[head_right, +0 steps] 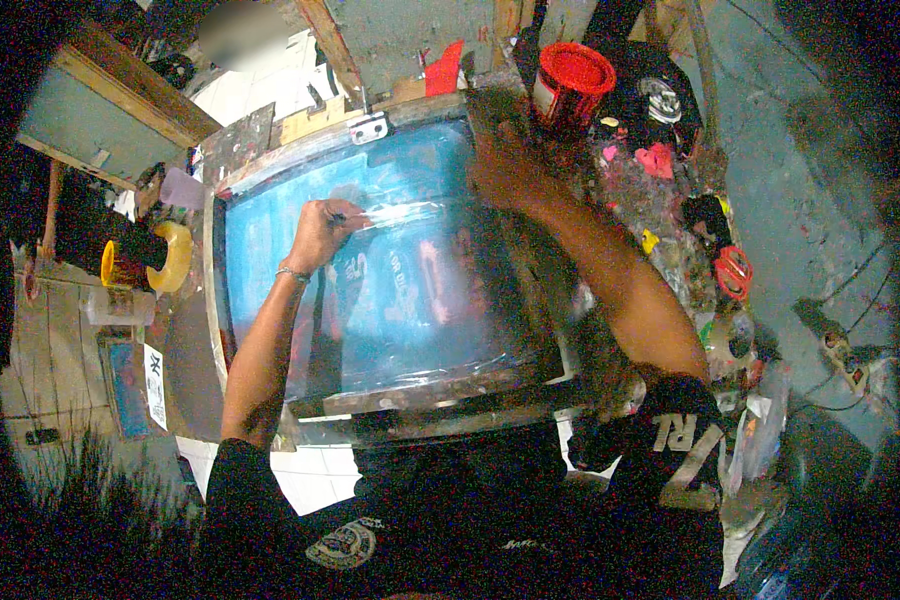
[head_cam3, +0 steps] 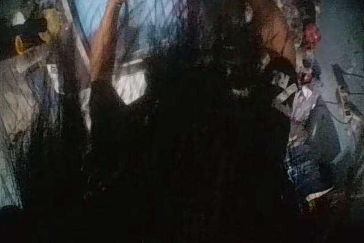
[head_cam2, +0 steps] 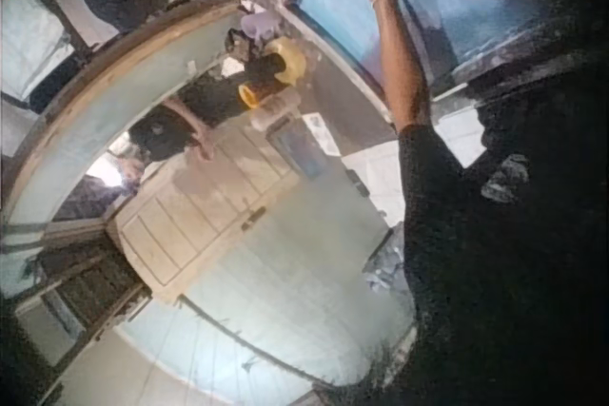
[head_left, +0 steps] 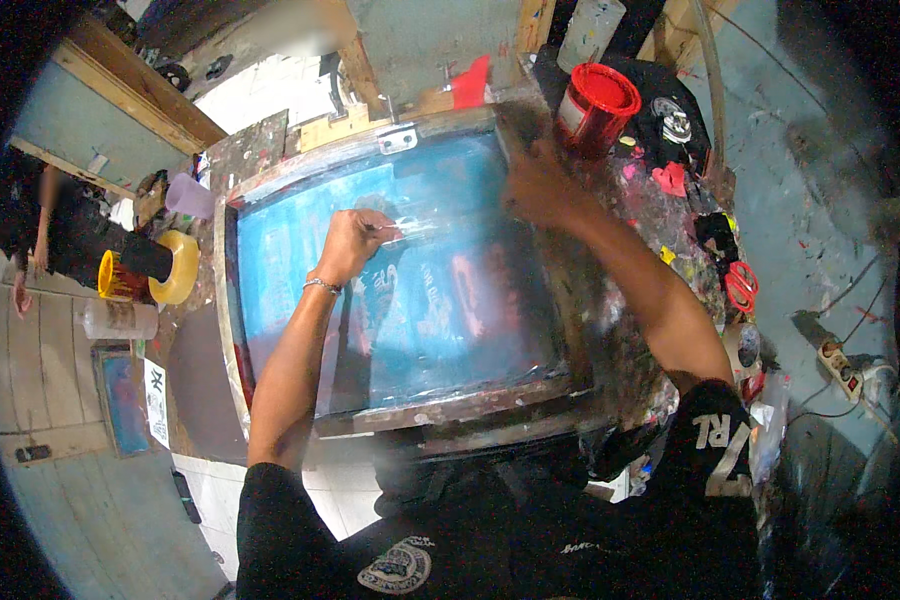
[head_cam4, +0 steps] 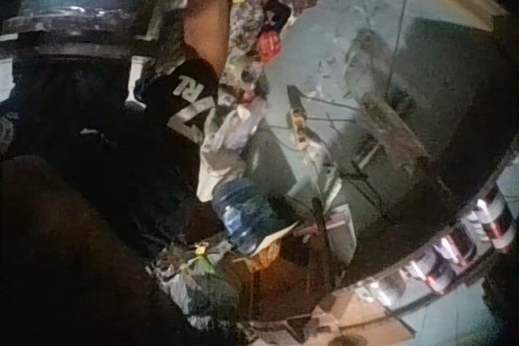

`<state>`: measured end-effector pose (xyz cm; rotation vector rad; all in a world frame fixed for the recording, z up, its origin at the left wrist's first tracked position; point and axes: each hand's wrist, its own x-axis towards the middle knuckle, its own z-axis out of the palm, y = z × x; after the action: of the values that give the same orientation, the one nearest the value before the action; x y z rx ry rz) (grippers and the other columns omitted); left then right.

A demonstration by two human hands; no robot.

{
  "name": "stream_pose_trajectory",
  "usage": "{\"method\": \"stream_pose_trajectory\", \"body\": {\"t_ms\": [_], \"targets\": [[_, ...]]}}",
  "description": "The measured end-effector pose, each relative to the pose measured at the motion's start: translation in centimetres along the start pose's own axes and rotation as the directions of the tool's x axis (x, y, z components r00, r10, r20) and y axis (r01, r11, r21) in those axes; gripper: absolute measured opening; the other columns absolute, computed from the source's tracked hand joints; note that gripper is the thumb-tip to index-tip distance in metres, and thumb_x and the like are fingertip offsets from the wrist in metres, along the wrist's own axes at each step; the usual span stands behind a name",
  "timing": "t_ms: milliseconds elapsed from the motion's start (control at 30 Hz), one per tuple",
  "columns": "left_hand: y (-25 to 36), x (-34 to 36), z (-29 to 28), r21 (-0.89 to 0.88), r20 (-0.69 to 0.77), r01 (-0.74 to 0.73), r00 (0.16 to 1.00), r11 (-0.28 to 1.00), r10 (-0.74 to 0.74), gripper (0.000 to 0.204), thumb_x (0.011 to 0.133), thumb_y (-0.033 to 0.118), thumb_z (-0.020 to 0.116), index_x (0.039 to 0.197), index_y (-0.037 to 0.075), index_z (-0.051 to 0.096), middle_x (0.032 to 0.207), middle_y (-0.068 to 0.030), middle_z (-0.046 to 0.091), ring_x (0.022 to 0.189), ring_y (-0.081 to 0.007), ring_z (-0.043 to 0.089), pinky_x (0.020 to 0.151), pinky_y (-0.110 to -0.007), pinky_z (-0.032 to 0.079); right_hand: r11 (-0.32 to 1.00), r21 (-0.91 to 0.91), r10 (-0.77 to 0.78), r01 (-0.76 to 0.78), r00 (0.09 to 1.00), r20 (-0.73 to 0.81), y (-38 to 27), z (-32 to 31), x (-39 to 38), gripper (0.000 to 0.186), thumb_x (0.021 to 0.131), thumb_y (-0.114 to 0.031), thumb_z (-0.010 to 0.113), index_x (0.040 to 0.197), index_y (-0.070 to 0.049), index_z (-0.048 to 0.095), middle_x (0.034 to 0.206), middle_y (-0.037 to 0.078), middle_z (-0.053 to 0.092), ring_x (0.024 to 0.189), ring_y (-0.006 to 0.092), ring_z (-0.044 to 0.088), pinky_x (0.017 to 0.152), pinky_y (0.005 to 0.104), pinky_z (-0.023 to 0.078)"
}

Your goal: The person performs screen printing on a flat surface. They use a squeegee to spread blue ink across a mesh screen, then pour red ink onto the screen and pull it through with the squeegee. Finally, they lift the screen to reveal a printed design on a dark-colored cap placed underneath.

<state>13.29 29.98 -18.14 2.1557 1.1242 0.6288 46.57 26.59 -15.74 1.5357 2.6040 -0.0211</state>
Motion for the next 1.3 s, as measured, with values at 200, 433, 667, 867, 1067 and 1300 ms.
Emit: {"method": "stream_pose_trajectory", "body": {"t_ms": [200,433,667,867,1067,1300], "targets": [[-4.4,-2.3,-1.3,-0.003,-0.106,-0.036,0.994,0.999,0.036,0.014,0.081,0.009,0.078,0.094,0.003,0.077,0.084,-0.0134,0.075,0.072,-0.0234,0.071,0.067,-0.036,0.056,0.934,-0.356,-0.017,-0.008,0.998,-0.068,-0.8,1.5,2.4,0.026,0.081,-0.023,0.066,0.099,-0.006,0.074,0.11,0.022,0.065,0.111,0.0376,0.059,0.099,0.0616,0.041],[-5.3,-0.3,0.5,-0.106,-0.045,-0.132,0.991,0.986,0.128,0.008,0.073,0.007,0.076,0.081,0.006,0.078,0.086,-0.0112,0.076,0.081,-0.0234,0.072,0.077,-0.036,0.056,0.997,-0.002,0.078,-0.081,0.975,-0.21,1.2,3.6,-0.3,0.029,0.079,-0.024,0.07,0.103,-0.009,0.074,0.111,0.019,0.066,0.109,0.038,0.06,0.096,0.0588,0.045],[-3.1,-2.3,-0.9,-0.058,-0.132,-0.131,0.984,0.99,0.122,0.018,0.074,0.016,0.083,0.085,0.003,0.077,0.082,-0.012,0.075,0.072,-0.0252,0.071,0.067,-0.036,0.055,0.99,0.034,0.14,-0.136,0.977,-0.159,1.1,4.3,-1.2,0.033,0.077,-0.026,0.074,0.107,-0.012,0.074,0.112,0.017,0.067,0.108,0.0383,0.061,0.093,0.056,0.048],[-6.6,0.7,1.7,0.001,-0.107,-0.121,0.987,0.993,0.121,0.016,0.076,0.017,0.079,0.086,0.005,0.077,0.085,-0.0109,0.074,0.074,-0.0252,0.07,0.073,-0.038,0.055,0.992,0.057,0.119,-0.109,0.965,-0.234,2.0,5.1,-1.6,0.034,0.078,-0.022,0.073,0.111,-0.013,0.073,0.115,0.017,0.065,0.107,0.0398,0.06,0.093,0.0547,0.048],[-3.3,-0.7,1.2,0.02,-0.131,0.055,0.99,0.998,-0.052,0.026,0.069,0.001,0.069,0.091,0.01,0.08,0.096,-0.01,0.076,0.087,-0.0258,0.072,0.089,-0.039,0.056,0.996,-0.048,0.064,-0.078,0.968,-0.244,2.9,5.6,-1.9,0.033,0.082,-0.012,0.067,0.115,-0.013,0.07,0.122,0.02,0.061,0.108,0.0425,0.058,0.097,0.0546,0.044],[1.5,-11.0,-1.0,0.26,-0.364,0.077,0.931,0.963,0.023,0.045,0.087,0.015,0.071,0.129,0.005,0.062,0.133,-0.0186,0.061,0.118,-0.0378,0.058,0.106,-0.046,0.045,0.939,0.345,0.172,-0.011,0.881,-0.44,-1.6,-0.2,-6.4,0.032,0.089,-0.016,0.067,0.118,-0.005,0.068,0.123,0.019,0.066,0.117,0.037,0.059,0.104,0.0472,0.043]]}}
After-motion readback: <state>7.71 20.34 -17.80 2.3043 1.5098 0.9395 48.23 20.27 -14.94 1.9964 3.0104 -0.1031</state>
